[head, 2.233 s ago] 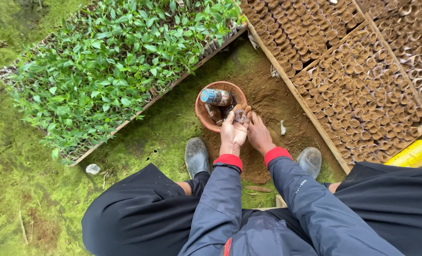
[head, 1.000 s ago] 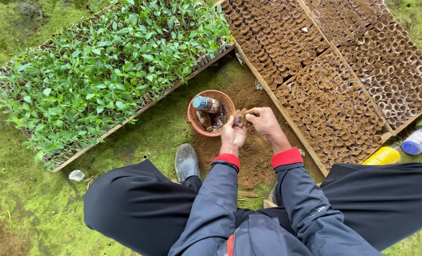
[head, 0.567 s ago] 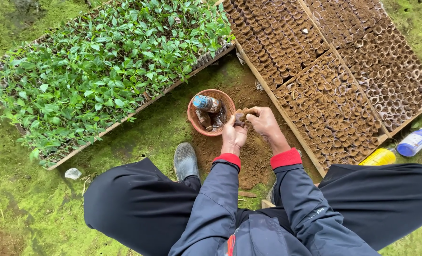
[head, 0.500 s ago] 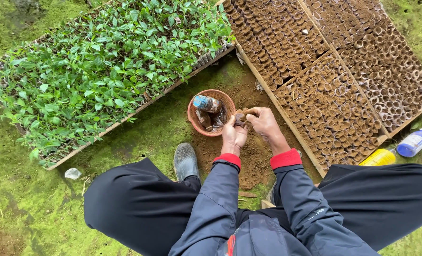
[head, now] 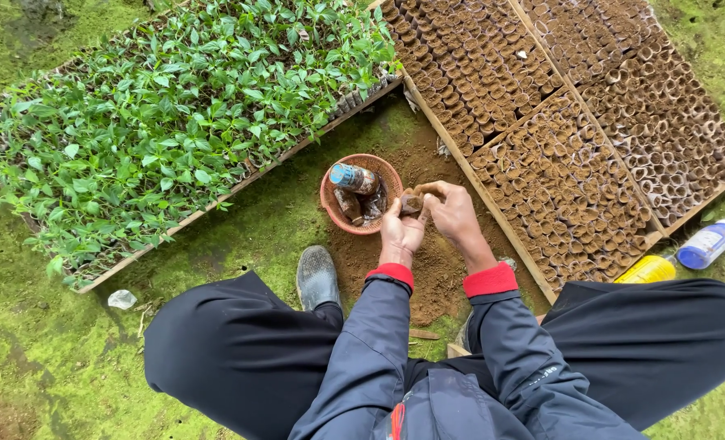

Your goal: Filling small cardboard tubes with soil and placing them into a wooden tray for seed germination.

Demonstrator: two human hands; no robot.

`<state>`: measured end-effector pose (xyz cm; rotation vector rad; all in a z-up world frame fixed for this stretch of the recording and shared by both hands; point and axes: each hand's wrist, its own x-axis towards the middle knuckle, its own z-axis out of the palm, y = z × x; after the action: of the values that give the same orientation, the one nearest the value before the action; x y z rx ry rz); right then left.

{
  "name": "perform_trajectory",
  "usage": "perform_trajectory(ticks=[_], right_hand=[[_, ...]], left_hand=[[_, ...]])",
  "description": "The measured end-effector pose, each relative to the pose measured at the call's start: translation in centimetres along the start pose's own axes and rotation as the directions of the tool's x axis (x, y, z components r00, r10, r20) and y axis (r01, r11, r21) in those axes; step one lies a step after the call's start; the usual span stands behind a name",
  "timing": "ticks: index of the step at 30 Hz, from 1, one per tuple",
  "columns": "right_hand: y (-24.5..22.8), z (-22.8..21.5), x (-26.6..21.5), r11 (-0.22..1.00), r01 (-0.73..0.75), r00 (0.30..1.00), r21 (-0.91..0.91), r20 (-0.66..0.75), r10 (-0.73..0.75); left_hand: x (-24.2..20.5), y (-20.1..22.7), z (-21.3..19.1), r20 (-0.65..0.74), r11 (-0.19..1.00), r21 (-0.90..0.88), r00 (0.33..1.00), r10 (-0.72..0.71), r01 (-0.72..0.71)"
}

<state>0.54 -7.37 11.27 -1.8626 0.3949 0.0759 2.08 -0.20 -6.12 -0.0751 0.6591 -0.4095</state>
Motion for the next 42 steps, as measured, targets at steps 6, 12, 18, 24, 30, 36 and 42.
perform_trajectory(ticks=[6,12,18,24,30,36,42], right_hand=[[5.4,-0.5,1.5,0.830,0.327,0.936,-0.452,0.033,-0.350],[3.9,0.7,1.2,0.758,0.466,0.875,-0.457,0.110,-0.472],[2.3,-1.1,1.8,0.733,0.469,0.874,-0.492,0.136,-0.467],[1.8,-2.4,2.1,0.616,0.533,0.823,-0.580,0.187,-0.537],[1.2,-1.9,0.0,0.622,0.485,0.855,-0.615,0.182,-0.486],[2.6,-1.9,0.1,0.682,0.404,0.886,-0.610,0.075,-0.457],[4.0,-0.9,0.2,0.659,0.430,0.889,-0.617,0.164,-0.427]], left_hand=[[-1.4,0.0,2.0,0.027,0.997,-0.075,0.999,-0.023,0.025],[-1.8,-0.5,2.5,0.033,0.996,-0.082,0.999,-0.032,0.035],[2.1,-1.1,-0.7,-0.030,0.998,-0.035,0.998,-0.057,0.056],[3.9,-1.8,-1.3,-0.047,0.977,0.194,0.996,-0.081,0.089],[0.5,-1.7,1.3,-0.013,0.992,0.125,1.000,0.005,-0.003],[-0.5,-1.5,1.4,0.078,0.994,0.111,0.997,0.000,-0.009],[1.1,-1.1,0.0,0.168,0.978,0.199,0.985,0.036,-0.069]])
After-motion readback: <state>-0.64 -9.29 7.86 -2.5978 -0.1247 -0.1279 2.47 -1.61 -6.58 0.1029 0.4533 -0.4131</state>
